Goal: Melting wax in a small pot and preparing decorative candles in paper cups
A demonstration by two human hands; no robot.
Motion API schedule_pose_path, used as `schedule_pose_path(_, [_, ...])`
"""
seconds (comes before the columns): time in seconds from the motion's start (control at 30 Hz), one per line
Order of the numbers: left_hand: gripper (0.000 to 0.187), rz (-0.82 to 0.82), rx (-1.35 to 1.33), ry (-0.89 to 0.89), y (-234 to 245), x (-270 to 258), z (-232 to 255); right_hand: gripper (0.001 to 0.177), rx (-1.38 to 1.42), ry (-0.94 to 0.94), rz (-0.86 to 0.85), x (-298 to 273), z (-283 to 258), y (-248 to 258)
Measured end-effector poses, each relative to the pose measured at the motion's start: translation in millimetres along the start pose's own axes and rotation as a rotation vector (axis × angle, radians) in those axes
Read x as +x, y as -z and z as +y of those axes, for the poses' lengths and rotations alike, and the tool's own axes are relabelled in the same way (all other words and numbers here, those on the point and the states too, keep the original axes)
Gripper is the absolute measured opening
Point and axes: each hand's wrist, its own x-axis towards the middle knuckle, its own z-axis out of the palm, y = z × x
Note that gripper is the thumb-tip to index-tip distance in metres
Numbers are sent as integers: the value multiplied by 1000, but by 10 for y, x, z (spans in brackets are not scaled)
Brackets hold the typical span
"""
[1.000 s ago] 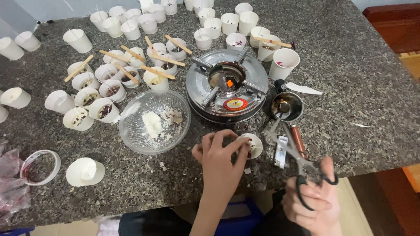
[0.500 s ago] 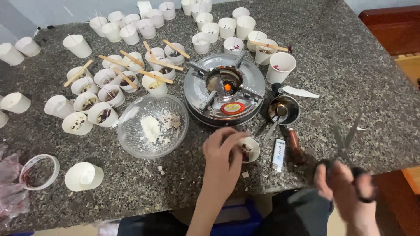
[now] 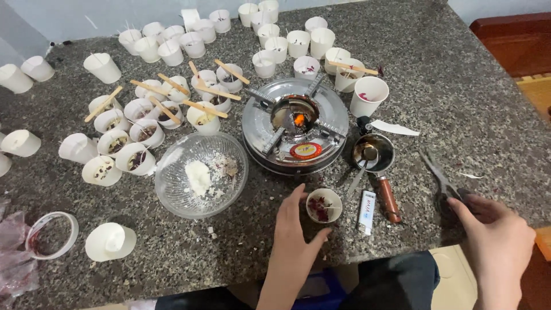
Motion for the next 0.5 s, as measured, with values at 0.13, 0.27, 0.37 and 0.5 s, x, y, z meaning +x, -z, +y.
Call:
schedule_pose_path(0.13, [87,37,-22,-39,35,-8,18,39,-111,-52,-33,5,-87,-46])
schedule_pose_path(0.27, [95,-54,-55,60,104,-5,119,42,-68,165,120,-75,-120,-162])
schedule_pose_path(0.37, [92,-54,-53,38,47,34,75,33,144,418,213,-164,-316,-221])
schedule_pose_path(0.5, [86,-28,-21,-45,20,67,30,25,354,500,235,-225,-455,-441])
